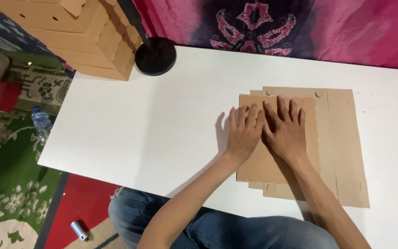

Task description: Folding flat cardboard sheets into boxes or trays and stacking them on a table.

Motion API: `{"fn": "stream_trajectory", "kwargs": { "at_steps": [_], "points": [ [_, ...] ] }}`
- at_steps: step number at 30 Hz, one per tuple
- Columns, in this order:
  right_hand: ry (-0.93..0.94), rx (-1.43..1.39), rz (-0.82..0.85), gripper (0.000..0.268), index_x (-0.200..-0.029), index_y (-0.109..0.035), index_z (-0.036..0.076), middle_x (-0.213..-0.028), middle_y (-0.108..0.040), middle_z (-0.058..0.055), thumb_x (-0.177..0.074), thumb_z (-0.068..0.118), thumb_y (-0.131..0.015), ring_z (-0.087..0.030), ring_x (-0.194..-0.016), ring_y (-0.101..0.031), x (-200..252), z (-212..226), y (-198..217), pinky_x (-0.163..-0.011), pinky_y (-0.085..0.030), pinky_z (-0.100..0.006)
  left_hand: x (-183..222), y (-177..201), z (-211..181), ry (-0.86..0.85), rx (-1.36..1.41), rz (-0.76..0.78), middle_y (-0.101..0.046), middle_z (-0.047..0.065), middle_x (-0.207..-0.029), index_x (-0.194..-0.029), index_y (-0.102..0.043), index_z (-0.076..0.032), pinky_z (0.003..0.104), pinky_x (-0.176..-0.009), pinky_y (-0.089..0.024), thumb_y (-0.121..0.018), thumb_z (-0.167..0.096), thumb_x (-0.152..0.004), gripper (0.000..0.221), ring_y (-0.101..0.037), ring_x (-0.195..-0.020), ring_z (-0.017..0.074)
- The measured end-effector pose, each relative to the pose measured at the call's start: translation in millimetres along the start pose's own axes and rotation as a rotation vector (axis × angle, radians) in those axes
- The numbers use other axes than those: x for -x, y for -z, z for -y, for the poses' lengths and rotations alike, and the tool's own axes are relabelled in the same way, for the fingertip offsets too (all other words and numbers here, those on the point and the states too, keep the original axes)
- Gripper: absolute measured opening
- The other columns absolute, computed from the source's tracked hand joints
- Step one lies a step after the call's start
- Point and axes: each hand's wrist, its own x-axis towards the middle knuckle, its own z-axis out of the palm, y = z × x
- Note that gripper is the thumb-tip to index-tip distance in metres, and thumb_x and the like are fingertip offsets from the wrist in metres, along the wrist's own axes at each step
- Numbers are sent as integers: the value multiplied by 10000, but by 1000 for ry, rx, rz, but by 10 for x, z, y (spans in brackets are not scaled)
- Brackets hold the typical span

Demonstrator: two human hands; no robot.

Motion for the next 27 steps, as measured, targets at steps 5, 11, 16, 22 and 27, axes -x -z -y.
{"fn": "stream_trajectory", "kwargs": {
  "at_steps": [5, 11, 16, 22, 27],
  "points": [
    [-56, -11, 39, 609, -1576, -416, 334, -1671, -318, -107, -1040, 609, -331, -403, -1561, -173, -8, 117, 127, -1246, -78, -590, -515, -561, 295, 48, -55, -22, -593, 143, -1166, -1129, -628, -96, 579, -1018, -434, -676, -38, -919, 223, -607, -1086, 305],
    [-75, -7, 76, 608, -1581, -396, 350, -1675, -302, -92, -1035, 607, -326, -387, -1562, -157, -31, 158, 207, -1255, -64, -573, -775, -887, 440, 80, -60, -19, -587, 166, -1152, -1135, -608, -69, 597, -1005, -433, -658, 55, -907, 264, -626, -1062, 317],
    [-59, 2, 50, 612, -1581, -402, 343, -1671, -309, -97, -1030, 601, -339, -399, -1557, -167, -27, 89, 108, -1250, -83, -590, -505, -569, 310, 67, -37, -16, -586, 161, -1180, -1144, -615, -85, 592, -1020, -427, -657, 16, -921, 248, -612, -1099, 317],
    [-13, 2, -14, 589, -1586, -403, 342, -1665, -327, -113, -1015, 485, -405, -432, -1539, -215, -2, 17, 21, -1237, -124, -619, 21, 44, -4, -23, 39, -18, -584, 167, -1205, -1155, -633, -84, 619, -1010, -452, -635, -27, -958, 205, -606, -1113, 346],
    [6, 13, -34, 575, -1576, -435, 315, -1668, -335, -137, -1041, 521, -396, -436, -1550, -199, -23, -21, -42, -1243, -103, -618, 208, 472, -121, -5, 87, 11, -583, 134, -1201, -1174, -645, -99, 605, -1010, -464, -622, -27, -968, 219, -600, -1116, 323]
  ]
}}
